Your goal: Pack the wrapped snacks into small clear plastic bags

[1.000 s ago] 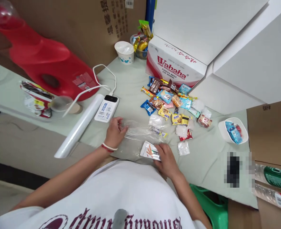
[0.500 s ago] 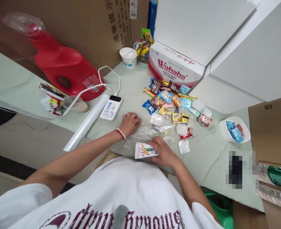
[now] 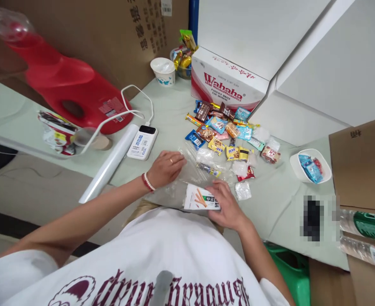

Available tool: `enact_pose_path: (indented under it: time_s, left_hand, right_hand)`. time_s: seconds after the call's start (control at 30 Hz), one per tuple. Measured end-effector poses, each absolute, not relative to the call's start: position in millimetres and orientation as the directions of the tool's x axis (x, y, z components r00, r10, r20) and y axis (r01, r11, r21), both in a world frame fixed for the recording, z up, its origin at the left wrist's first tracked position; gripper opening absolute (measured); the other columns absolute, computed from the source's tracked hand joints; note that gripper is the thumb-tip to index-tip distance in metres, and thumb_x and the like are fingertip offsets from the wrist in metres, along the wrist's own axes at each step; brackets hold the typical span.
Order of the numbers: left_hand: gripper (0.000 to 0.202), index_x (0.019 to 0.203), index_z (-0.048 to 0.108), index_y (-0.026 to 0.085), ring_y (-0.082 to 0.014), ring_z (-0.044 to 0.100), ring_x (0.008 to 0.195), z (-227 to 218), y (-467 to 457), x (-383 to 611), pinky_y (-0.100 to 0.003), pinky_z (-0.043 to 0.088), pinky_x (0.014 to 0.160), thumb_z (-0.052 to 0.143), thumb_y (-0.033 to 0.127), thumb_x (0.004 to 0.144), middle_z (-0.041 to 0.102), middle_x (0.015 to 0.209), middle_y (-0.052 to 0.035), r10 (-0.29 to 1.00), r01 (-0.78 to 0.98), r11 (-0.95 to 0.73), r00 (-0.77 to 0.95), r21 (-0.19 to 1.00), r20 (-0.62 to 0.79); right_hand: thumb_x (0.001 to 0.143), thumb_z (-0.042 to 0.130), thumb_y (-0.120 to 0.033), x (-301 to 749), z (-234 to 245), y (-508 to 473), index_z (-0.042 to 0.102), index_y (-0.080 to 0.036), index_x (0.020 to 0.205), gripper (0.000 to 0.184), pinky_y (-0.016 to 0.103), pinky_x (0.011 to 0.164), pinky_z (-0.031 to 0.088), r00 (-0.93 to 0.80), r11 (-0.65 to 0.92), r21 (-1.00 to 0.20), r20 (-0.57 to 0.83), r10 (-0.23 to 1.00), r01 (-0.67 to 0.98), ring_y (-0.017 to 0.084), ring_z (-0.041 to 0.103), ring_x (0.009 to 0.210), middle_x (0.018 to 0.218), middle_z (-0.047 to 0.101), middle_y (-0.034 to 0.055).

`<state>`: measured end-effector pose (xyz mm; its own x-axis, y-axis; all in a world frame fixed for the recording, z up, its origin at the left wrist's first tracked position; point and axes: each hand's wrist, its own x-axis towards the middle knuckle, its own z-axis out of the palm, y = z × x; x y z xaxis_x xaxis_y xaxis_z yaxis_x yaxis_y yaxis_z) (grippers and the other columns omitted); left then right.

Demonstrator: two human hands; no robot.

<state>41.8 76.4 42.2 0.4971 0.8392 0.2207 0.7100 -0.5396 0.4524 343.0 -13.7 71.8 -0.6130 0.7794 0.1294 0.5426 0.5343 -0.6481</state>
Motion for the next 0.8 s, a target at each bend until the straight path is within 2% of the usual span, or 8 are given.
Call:
enact_pose_path:
  time_s: [0.07,0.27,0.37,0.43,0.5,0.6,0.7,0.8]
  left_hand:
    - [0.032,0.119,0.07,0.022,-0.0277,0.06,0.126,28.9,53.5,31.0,-0.051,0.039,0.109,0.046,0.022,0.098,0.07,0.128,-0.0143,0.804,0.663,-0.57,0.572,0.486,0.163]
    - [0.043,0.139,0.062,0.023,-0.0288,0.06,0.133,7.6,2.6,-8.9,-0.056,0.033,0.119,0.05,0.033,0.1,0.062,0.147,-0.0173,0.861,0.732,-0.483,0.496,0.481,0.11]
    - [0.053,0.142,0.061,0.027,-0.0333,0.052,0.142,8.0,-12.0,-21.3,-0.06,0.029,0.121,0.062,0.049,0.094,0.051,0.158,-0.0186,0.827,0.714,-0.535,0.551,0.451,0.109]
    - [0.051,0.138,0.065,0.032,-0.0345,0.049,0.144,6.6,-16.4,-23.5,-0.06,0.028,0.12,0.066,0.052,0.091,0.048,0.161,-0.0159,0.811,0.7,-0.556,0.574,0.448,0.111]
    - [0.037,0.127,0.072,0.034,-0.0332,0.053,0.139,3.2,-17.2,-22.1,-0.057,0.032,0.116,0.065,0.047,0.093,0.056,0.154,-0.0123,0.814,0.697,-0.55,0.569,0.46,0.112]
    - [0.023,0.105,0.076,0.029,-0.0294,0.061,0.125,1.8,-13.8,-19.7,-0.049,0.039,0.103,0.055,0.034,0.1,0.074,0.126,-0.0089,0.821,0.685,-0.54,0.557,0.49,0.127]
    - [0.026,0.097,0.073,0.025,-0.0264,0.063,0.113,13.6,-2.6,-19.9,-0.045,0.039,0.096,0.048,0.029,0.102,0.077,0.099,-0.0071,0.788,0.63,-0.569,0.601,0.529,0.132]
    - [0.028,0.096,0.071,0.022,-0.0256,0.062,0.103,33.5,25.3,-11.8,-0.043,0.039,0.09,0.045,0.031,0.103,0.073,0.093,-0.0076,0.792,0.632,-0.562,0.596,0.533,0.129]
  right_hand:
    - [0.085,0.064,-0.024,336.6,76.4,-0.1,0.045,-0.03,0.154,0.072,0.059,0.114,0.042,-0.576,0.535,-0.604,0.148,0.804,0.591,0.037,0.044,0.139,0.128,0.057,0.0128]
    - [0.088,0.07,-0.032,299.1,43.2,27.2,0.053,-0.017,0.148,0.064,0.065,0.117,0.035,-0.552,0.508,-0.453,0.041,0.833,0.732,0.04,0.042,0.139,0.129,0.058,0.0199]
    - [0.092,0.07,-0.045,309.8,36.4,8.8,0.047,-0.019,0.152,0.07,0.067,0.12,0.031,-0.536,0.516,-0.453,0.095,0.839,0.727,0.04,0.034,0.147,0.149,0.048,0.0216]
    - [0.092,0.07,-0.049,327.5,34.1,-14.7,0.05,-0.023,0.15,0.067,0.066,0.119,0.035,-0.569,0.555,-0.481,0.134,0.812,0.679,0.039,0.034,0.148,0.151,0.048,0.0189]
    - [0.094,0.069,-0.043,344.8,28.5,-40.0,0.059,-0.025,0.139,0.049,0.063,0.115,0.042,-0.598,0.577,-0.503,0.14,0.789,0.644,0.037,0.042,0.142,0.142,0.058,0.0159]
    - [0.101,0.057,-0.026,359.4,17.3,-66.6,0.069,-0.026,0.119,0.021,0.056,0.104,0.052,-0.522,0.525,-0.563,0.185,0.833,0.638,0.031,0.056,0.128,0.123,0.069,0.0125]
    - [0.103,0.052,-0.021,363.2,17.0,-68.7,0.071,-0.026,0.109,0.02,0.047,0.095,0.056,-0.446,0.45,-0.675,0.197,0.873,0.585,0.026,0.065,0.108,0.105,0.073,0.0086]
    - [0.103,0.053,-0.029,367.4,31.2,-46.8,0.071,-0.024,0.105,0.019,0.039,0.087,0.056,-0.385,0.314,-0.742,0.081,0.919,0.593,0.023,0.067,0.094,0.096,0.073,0.0064]
